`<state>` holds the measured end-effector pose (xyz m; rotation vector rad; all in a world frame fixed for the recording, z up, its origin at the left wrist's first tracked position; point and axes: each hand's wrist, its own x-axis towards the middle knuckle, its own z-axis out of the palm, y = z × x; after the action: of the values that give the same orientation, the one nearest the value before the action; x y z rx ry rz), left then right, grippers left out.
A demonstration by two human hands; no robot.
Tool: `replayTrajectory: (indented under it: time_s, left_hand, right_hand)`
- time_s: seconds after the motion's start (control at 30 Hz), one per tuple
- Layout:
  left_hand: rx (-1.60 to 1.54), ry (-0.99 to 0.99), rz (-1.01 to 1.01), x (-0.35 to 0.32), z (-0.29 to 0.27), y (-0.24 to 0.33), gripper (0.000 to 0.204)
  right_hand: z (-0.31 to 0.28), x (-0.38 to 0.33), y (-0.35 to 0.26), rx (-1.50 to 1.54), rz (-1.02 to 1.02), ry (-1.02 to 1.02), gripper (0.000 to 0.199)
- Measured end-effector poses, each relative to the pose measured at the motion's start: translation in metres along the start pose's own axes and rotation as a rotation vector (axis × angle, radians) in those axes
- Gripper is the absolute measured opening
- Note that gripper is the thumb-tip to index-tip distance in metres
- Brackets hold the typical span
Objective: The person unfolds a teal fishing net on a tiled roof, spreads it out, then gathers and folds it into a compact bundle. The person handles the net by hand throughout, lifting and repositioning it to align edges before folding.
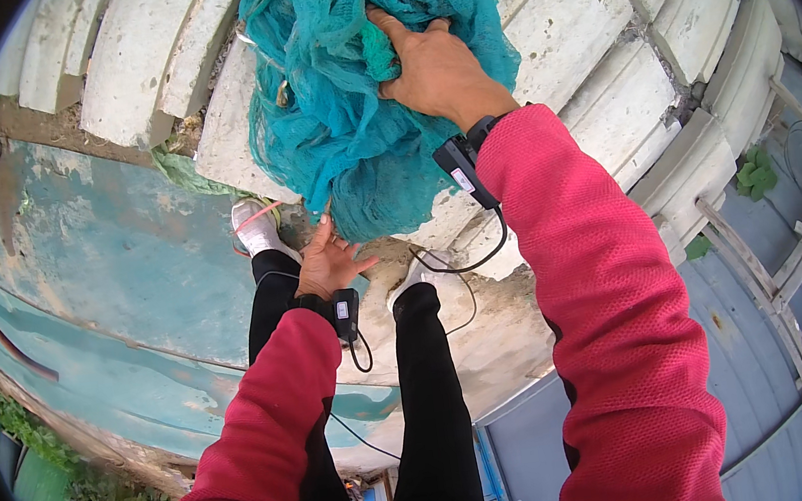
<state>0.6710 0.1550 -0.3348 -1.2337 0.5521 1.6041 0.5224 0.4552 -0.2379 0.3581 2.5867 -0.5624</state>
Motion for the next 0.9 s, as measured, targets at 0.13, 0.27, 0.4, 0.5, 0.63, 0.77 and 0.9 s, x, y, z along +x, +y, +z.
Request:
replayTrajectory:
  time_s: [0.13,0.27,0.4,0.5,0.63,0.77,0.9]
  left_hand:
    - [-0.026,0.014,0.219,-0.028,0.034,0.007,0.031]
    - [0.065,-0.171,0.355,-0.104,0.093,0.057,0.032]
    - [0.156,-0.292,0.5,-0.109,0.178,0.107,0.017]
    - [0.174,-0.413,0.511,-0.053,0.238,0.122,0.004]
    - [0.289,-0.167,0.527,-0.004,0.268,0.138,0.007]
    - [0.345,-0.09,0.493,0.002,0.272,0.147,0.01]
    - [0.344,-0.17,0.406,-0.002,0.28,0.147,0.012]
  right_hand:
    - [0.002,0.001,0.003,0.031,-0.012,-0.022,0.095]
    - [0.004,0.006,0.002,-0.003,0.025,-0.02,0.09]
    - [0.01,0.015,0.009,0.014,0.051,-0.084,0.085]
    - [0.015,0.022,0.018,-0.021,0.027,-0.107,0.083]
    - [0.004,0.012,0.019,0.041,-0.049,-0.143,0.082]
    - [-0.028,-0.022,0.008,0.567,0.082,-0.038,0.085]
    - [-0.023,-0.035,-0.02,0.335,0.212,0.003,0.092]
